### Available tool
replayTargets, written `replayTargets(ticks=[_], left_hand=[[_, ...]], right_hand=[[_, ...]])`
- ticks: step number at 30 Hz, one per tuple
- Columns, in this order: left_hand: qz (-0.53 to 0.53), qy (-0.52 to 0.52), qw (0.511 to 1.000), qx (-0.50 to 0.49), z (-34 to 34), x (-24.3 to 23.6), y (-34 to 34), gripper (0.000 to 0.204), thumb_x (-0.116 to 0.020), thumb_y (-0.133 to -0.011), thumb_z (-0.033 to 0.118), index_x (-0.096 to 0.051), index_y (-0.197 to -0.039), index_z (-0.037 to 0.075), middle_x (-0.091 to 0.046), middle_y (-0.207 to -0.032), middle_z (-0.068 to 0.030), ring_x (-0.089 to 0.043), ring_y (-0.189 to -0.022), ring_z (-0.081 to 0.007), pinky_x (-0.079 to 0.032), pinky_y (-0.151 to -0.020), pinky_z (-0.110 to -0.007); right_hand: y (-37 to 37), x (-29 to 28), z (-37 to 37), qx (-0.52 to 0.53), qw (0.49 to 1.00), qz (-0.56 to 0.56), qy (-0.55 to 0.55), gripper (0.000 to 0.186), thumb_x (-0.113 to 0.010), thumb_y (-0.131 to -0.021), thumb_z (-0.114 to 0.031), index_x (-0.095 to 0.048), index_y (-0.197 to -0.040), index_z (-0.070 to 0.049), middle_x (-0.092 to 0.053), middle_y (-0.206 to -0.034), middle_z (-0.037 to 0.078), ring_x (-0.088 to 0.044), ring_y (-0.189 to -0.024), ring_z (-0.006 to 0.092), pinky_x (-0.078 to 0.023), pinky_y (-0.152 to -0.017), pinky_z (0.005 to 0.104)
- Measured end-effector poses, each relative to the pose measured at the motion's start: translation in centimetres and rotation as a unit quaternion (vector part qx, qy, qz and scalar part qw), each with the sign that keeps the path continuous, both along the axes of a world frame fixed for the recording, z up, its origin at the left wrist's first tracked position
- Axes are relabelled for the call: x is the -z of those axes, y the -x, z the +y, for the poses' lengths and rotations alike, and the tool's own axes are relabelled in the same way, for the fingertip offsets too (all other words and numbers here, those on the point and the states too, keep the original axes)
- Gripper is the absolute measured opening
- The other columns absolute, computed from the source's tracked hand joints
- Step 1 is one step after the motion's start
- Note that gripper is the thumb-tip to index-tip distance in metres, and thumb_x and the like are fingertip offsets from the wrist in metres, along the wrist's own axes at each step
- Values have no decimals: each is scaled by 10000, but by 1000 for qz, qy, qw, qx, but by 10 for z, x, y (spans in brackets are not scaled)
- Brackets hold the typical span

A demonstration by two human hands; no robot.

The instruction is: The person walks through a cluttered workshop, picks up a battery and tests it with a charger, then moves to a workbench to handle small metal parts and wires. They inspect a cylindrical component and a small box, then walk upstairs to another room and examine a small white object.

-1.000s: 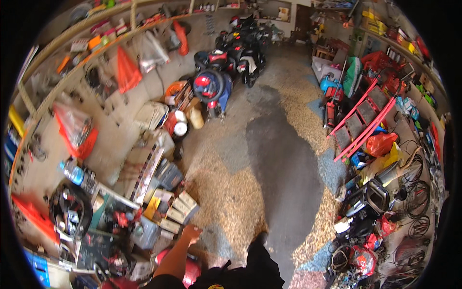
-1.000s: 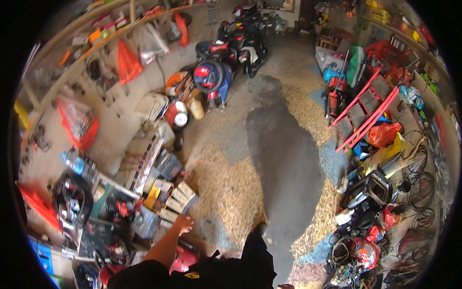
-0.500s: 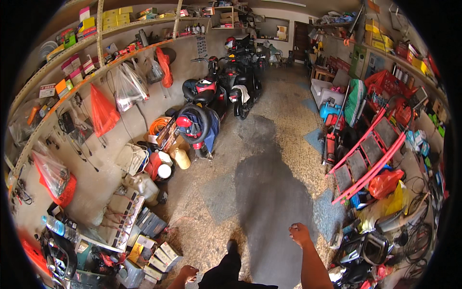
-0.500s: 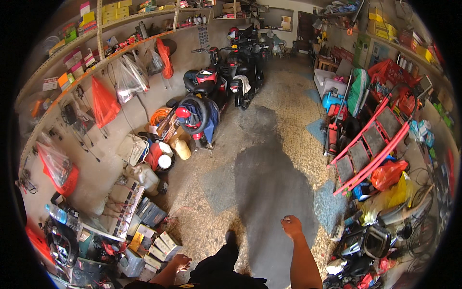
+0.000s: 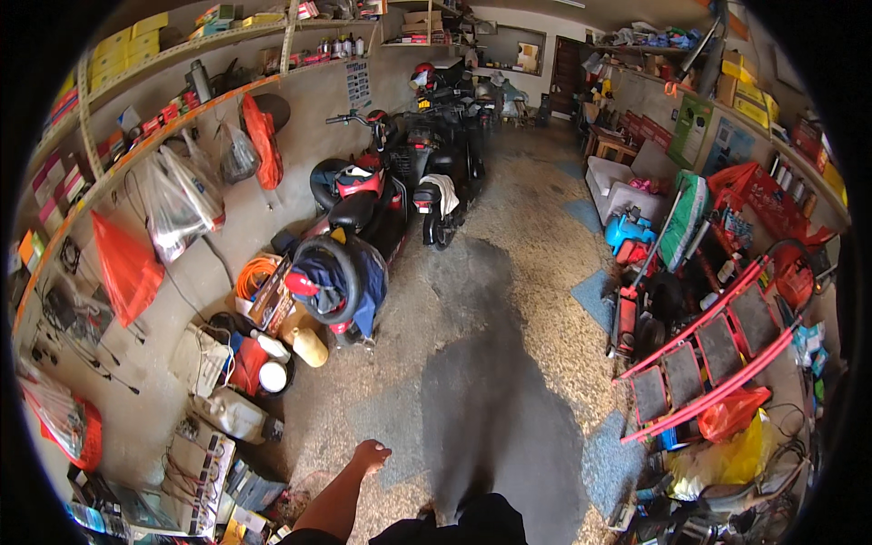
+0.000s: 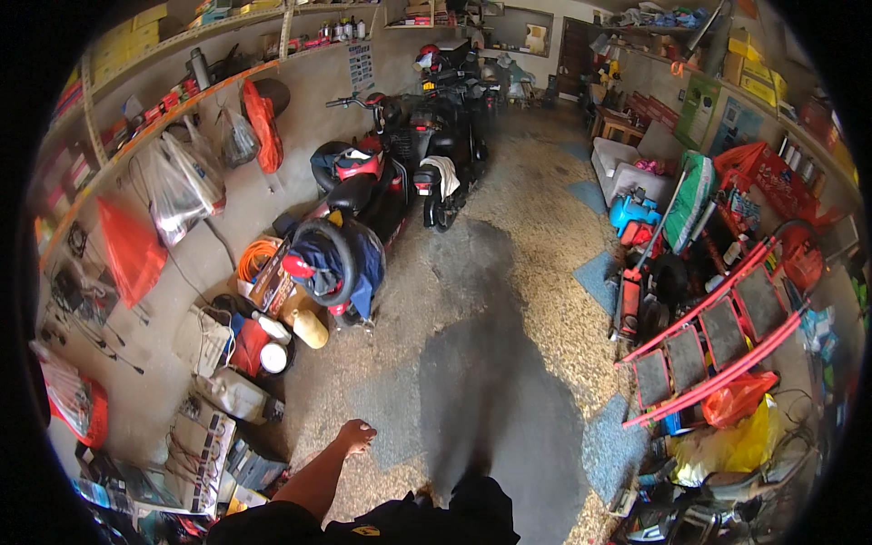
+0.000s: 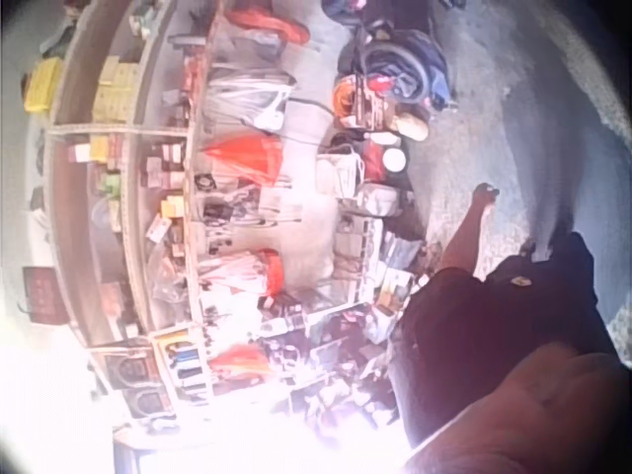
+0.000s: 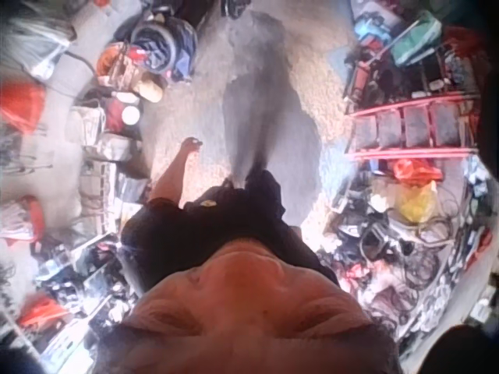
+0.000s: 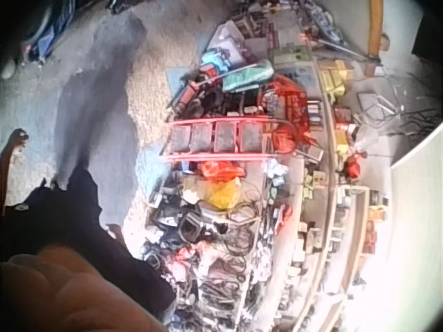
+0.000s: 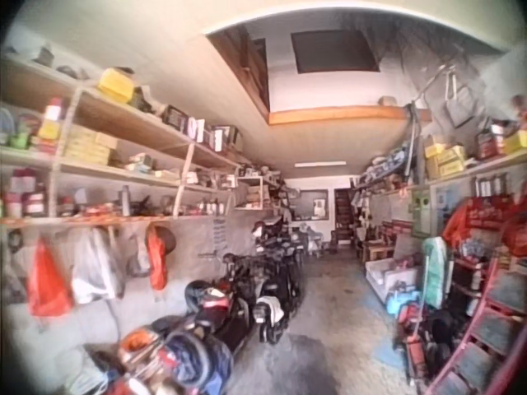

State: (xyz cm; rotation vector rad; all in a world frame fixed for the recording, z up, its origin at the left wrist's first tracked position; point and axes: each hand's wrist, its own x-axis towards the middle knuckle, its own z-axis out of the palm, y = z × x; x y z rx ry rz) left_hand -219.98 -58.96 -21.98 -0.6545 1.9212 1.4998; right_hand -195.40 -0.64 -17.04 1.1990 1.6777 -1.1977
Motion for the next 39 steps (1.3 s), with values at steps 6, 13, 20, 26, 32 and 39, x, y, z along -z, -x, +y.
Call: replayTargets(ticks=[6,13,20,26,32,39], left_hand=[[-13,-1,1000,24,11,-18,127,137,-521,-897,226,-580,-920,105,-591,-842,-60,-576,-709,-250,-421,-529,-426],[-137,18,979,-152,41,-70,177,187,-642,-866,232,-591,-802,65,-560,-695,-57,-542,-545,-208,-456,-511,-377],[-162,17,974,-159,22,-54,285,197,-578,-874,208,-564,-744,61,-530,-654,-57,-521,-507,-197,-457,-466,-365],[-94,-10,971,-222,-24,-42,455,147,-601,-875,198,-569,-791,81,-530,-660,-23,-509,-510,-171,-461,-479,-356],[8,-71,972,-222,-107,-57,619,139,-626,-857,183,-614,-861,44,-552,-651,-42,-579,-554,-184,-486,-474,-319],[70,204,971,-98,-124,-45,653,294,-615,-856,299,-678,-897,15,-654,-727,-115,-642,-596,-213,-532,-510,-380]], right_hand=[[168,39,13,6,999,20,47,163,-661,-879,-229,-647,-789,-93,-605,-627,58,-592,-507,196,-465,-413,390],[594,-74,-37,-363,855,331,-165,287,-611,-889,-367,-651,-827,-89,-644,-741,167,-650,-751,321,-497,-629,443],[828,-468,-195,-300,461,809,206,768,-841,-693,-205,-480,-1320,50,-576,-1245,165,-567,-1151,260,-451,-968,415],[914,-562,-275,-362,307,827,301,724,-817,-717,-219,-488,-1309,37,-577,-1223,157,-568,-1124,257,-455,-944,411],[1035,-558,-289,-356,325,819,310,681,-793,-741,-232,-497,-1298,24,-578,-1200,148,-569,-1096,254,-459,-921,408],[1193,-552,-274,-350,332,809,336,631,-765,-769,-248,-508,-1285,9,-579,-1173,139,-571,-1064,251,-464,-893,404]])
